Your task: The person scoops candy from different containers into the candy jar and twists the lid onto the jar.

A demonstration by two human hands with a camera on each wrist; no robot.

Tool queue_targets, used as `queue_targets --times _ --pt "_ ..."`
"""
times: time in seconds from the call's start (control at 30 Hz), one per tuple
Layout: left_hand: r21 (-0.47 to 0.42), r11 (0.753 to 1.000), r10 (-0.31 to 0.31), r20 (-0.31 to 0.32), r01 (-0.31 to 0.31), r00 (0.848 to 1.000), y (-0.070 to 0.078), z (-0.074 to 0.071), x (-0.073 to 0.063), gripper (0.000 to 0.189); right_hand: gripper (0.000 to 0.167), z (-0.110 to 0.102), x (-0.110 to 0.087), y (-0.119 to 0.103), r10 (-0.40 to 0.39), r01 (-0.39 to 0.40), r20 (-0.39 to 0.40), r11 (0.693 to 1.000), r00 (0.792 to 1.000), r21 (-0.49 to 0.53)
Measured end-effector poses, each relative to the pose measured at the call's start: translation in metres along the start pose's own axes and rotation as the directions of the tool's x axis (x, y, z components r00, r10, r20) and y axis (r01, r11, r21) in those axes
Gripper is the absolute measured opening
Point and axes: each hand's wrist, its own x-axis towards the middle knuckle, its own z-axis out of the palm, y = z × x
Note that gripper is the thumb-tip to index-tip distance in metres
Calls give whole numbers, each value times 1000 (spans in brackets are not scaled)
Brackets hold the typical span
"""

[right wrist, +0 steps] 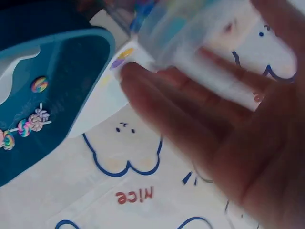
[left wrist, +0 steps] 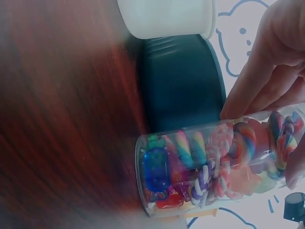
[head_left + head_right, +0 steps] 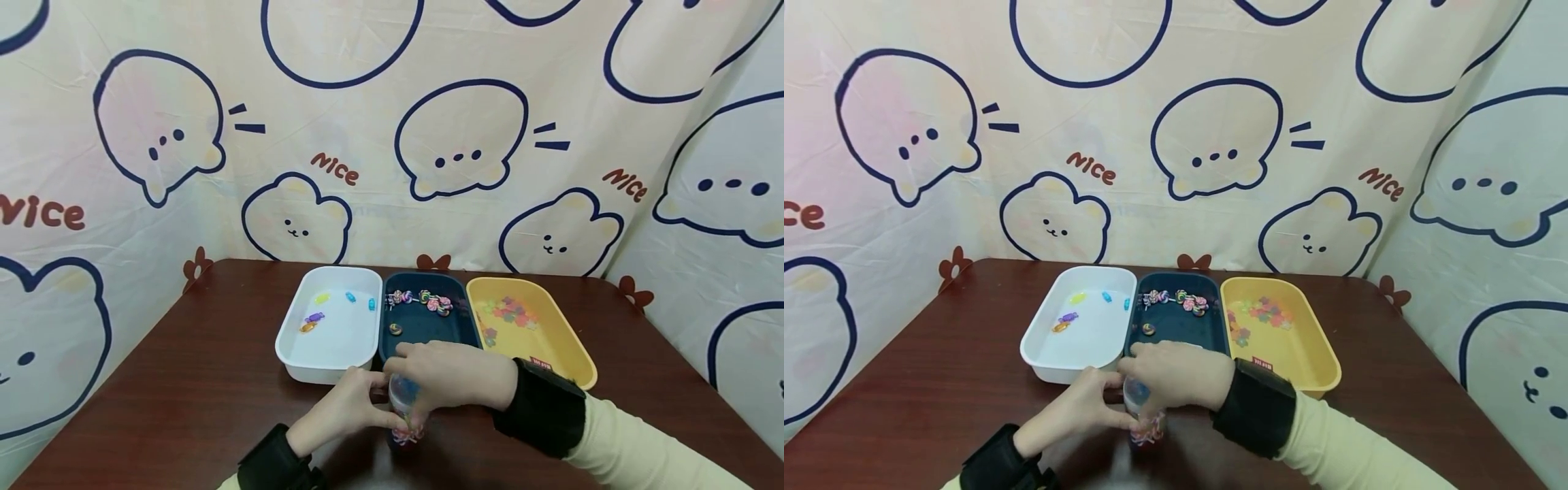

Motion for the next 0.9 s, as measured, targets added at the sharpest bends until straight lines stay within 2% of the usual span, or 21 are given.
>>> queue_targets --times 0.07,0.13,0.23,0.37,0.6,0.7,0.8,0.83,0.9 --pt "-7 1000 -7 -9 7 1000 0 1 0 42 51 -2 -1 2 -30 30 38 1000 999 11" --pt "-5 1000 -16 -23 15 1000 -1 2 -1 43 51 -2 -2 4 -61 60 40 998 997 25" --pt "2 1000 -16 -47 16 999 -2 4 -3 43 47 1 -3 6 -68 68 -14 997 998 43" --pt "-2 1000 -10 -73 9 997 -2 6 -5 42 42 8 -3 3 -19 27 -82 995 996 96" --pt "-16 1000 -1 -65 0 998 -1 7 -4 44 36 24 -6 3 17 2 -199 996 980 93" --pt "35 999 -7 -16 7 1000 2 2 -1 49 45 29 -11 8 39 -13 -213 992 976 125" --pt "134 989 48 55 -55 997 3 -11 2 45 56 28 -18 18 76 -36 -204 981 976 190" --pt "168 982 70 63 -80 996 3 -17 3 42 57 27 -21 23 90 -43 -210 975 973 219" --pt "256 959 115 27 -118 993 5 -29 5 33 55 23 -27 34 129 -63 -249 965 960 256"
